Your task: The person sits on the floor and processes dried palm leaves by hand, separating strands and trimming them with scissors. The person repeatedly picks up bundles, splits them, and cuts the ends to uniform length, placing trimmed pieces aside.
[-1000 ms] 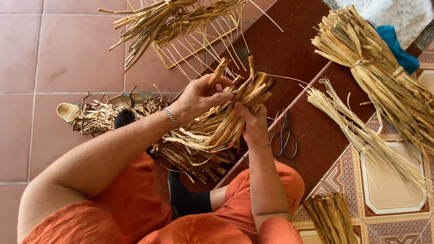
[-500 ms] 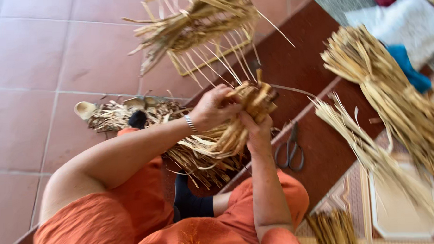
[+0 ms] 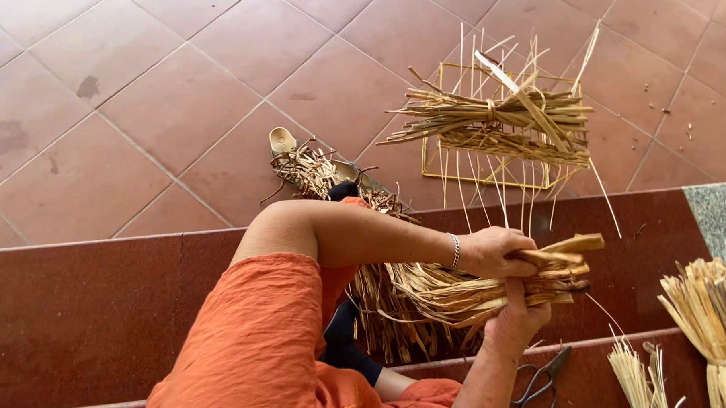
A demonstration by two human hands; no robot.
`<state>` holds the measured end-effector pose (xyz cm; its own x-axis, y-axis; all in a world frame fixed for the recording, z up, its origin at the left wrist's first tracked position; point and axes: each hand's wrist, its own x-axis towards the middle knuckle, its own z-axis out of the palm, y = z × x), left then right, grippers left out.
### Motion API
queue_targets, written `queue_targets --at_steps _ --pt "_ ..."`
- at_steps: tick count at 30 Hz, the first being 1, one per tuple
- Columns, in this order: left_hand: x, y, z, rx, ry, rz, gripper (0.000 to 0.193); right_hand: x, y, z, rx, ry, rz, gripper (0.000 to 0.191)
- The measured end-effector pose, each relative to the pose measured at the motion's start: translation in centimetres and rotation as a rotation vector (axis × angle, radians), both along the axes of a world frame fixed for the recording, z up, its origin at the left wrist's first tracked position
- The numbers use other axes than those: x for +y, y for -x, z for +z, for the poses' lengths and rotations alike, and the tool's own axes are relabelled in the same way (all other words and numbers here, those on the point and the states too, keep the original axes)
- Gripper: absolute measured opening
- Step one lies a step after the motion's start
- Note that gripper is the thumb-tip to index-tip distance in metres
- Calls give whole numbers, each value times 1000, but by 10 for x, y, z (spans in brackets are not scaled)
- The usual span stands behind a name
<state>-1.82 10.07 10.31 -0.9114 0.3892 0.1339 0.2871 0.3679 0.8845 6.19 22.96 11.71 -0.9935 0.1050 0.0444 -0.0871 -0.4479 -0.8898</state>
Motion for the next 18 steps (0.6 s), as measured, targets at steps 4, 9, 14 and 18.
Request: queue_targets --at_steps 4,9,14,18 --pt "0 10 -14 240 8 112 28 -1 -2 2 -19 -3 -10 28" --pt "-22 5 41 193 -239 73 17 20 5 -1 -197 -130 -202 18" --pt "-39 -44 131 9 -645 -84 11 49 27 -5 -13 -7 -109 24" --pt "-53 -44 155 591 -604 45 11 57 20 -4 -15 65 -71 33"
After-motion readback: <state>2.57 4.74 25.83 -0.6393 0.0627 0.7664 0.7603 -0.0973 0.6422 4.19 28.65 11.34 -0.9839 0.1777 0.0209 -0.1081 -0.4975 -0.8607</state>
